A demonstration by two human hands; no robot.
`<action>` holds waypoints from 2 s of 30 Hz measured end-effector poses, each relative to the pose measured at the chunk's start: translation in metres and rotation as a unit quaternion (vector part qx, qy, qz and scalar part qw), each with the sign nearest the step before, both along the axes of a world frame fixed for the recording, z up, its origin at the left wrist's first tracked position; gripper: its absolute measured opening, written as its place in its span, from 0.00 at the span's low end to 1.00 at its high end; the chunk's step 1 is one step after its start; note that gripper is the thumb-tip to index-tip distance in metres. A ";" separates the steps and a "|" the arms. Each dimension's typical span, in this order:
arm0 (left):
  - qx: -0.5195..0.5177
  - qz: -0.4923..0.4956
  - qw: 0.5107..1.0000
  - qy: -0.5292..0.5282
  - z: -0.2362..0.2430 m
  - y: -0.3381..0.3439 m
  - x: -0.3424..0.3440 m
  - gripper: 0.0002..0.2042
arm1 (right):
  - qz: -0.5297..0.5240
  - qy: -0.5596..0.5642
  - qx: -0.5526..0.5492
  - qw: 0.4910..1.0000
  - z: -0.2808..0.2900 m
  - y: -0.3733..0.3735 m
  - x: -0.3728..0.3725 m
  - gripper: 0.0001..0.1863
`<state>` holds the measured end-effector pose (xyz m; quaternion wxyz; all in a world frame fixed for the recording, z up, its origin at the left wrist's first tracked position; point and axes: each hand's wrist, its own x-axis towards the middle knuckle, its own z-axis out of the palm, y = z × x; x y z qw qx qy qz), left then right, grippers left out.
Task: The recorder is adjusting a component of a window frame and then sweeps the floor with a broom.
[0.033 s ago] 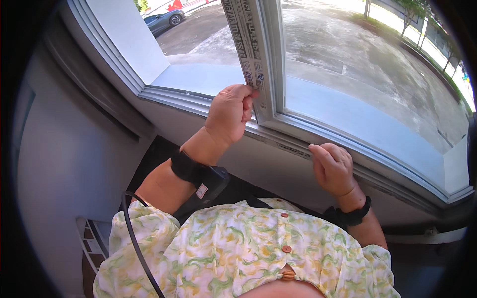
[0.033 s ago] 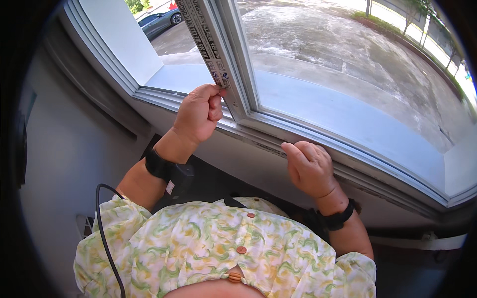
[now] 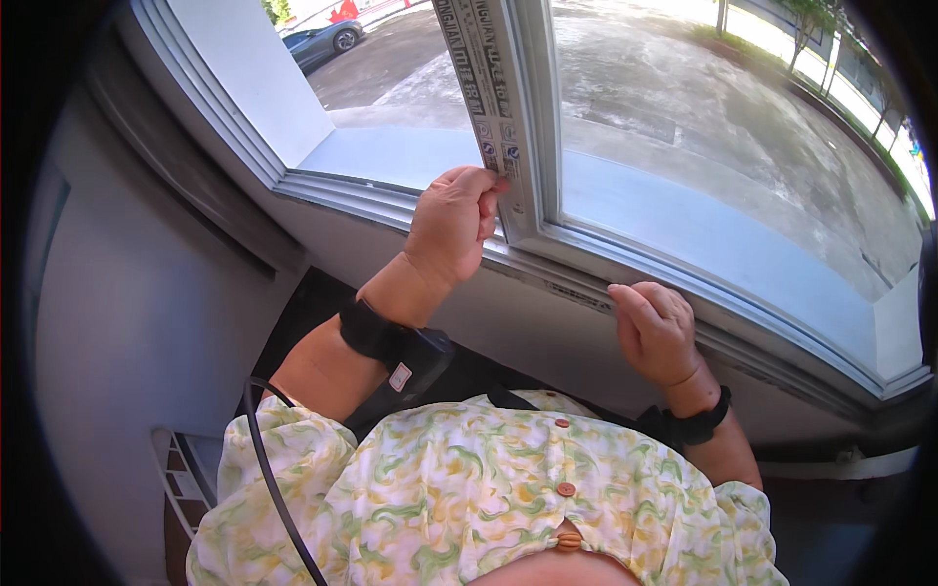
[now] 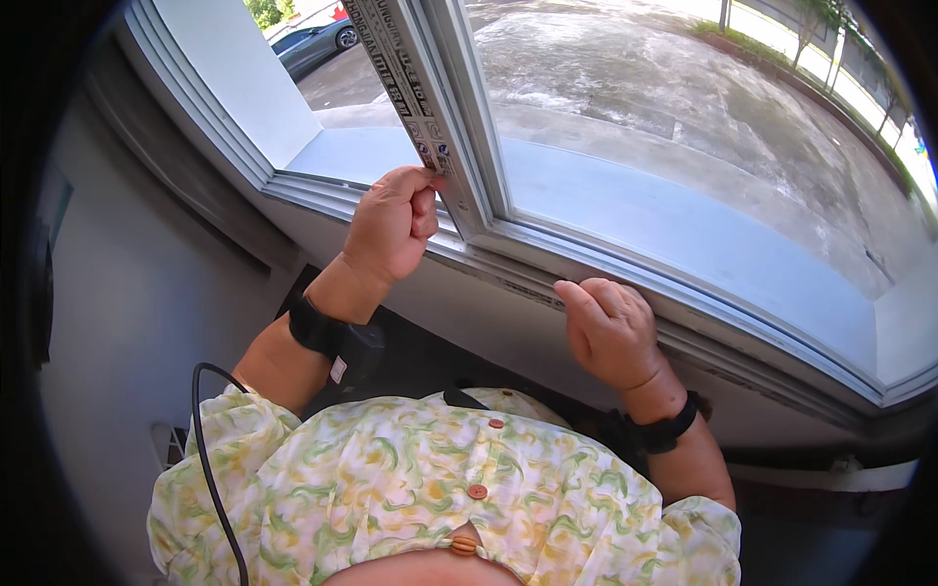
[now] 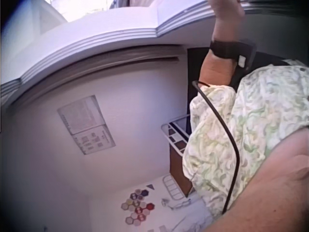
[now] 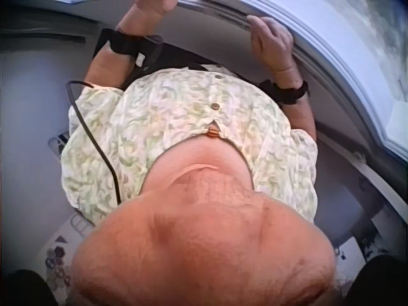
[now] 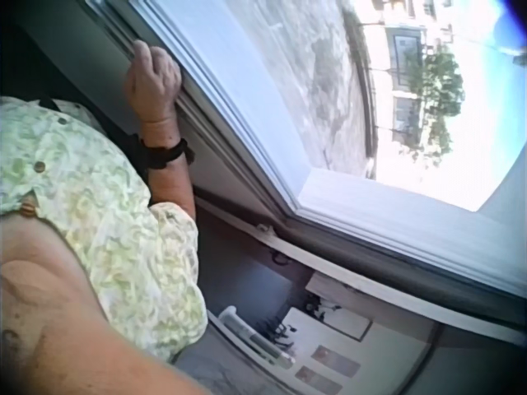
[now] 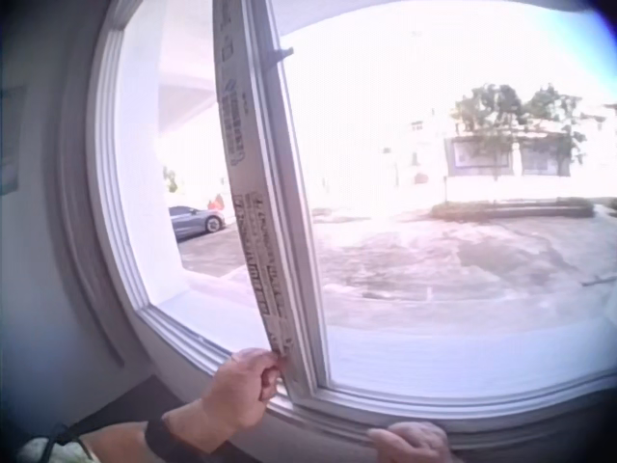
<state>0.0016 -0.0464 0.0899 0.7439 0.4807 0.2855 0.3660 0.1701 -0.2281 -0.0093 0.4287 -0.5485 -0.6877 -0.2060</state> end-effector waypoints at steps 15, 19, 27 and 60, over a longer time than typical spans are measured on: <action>0.084 -0.001 0.992 0.098 0.008 -0.009 -0.010 0.13 | -0.007 -0.022 -0.002 1.000 0.004 -0.002 -0.001 0.16; 0.083 0.000 0.990 0.116 0.012 -0.012 -0.002 0.12 | -0.009 -0.021 -0.002 1.000 0.003 -0.001 -0.002 0.15; 0.067 0.003 0.998 -0.003 -0.013 -0.003 0.001 0.09 | -0.016 -0.023 0.009 1.000 0.002 0.000 -0.003 0.15; 0.228 -0.097 0.969 -0.011 0.030 -0.017 -0.010 0.14 | -0.029 -0.029 -0.002 0.999 0.003 -0.006 -0.001 0.11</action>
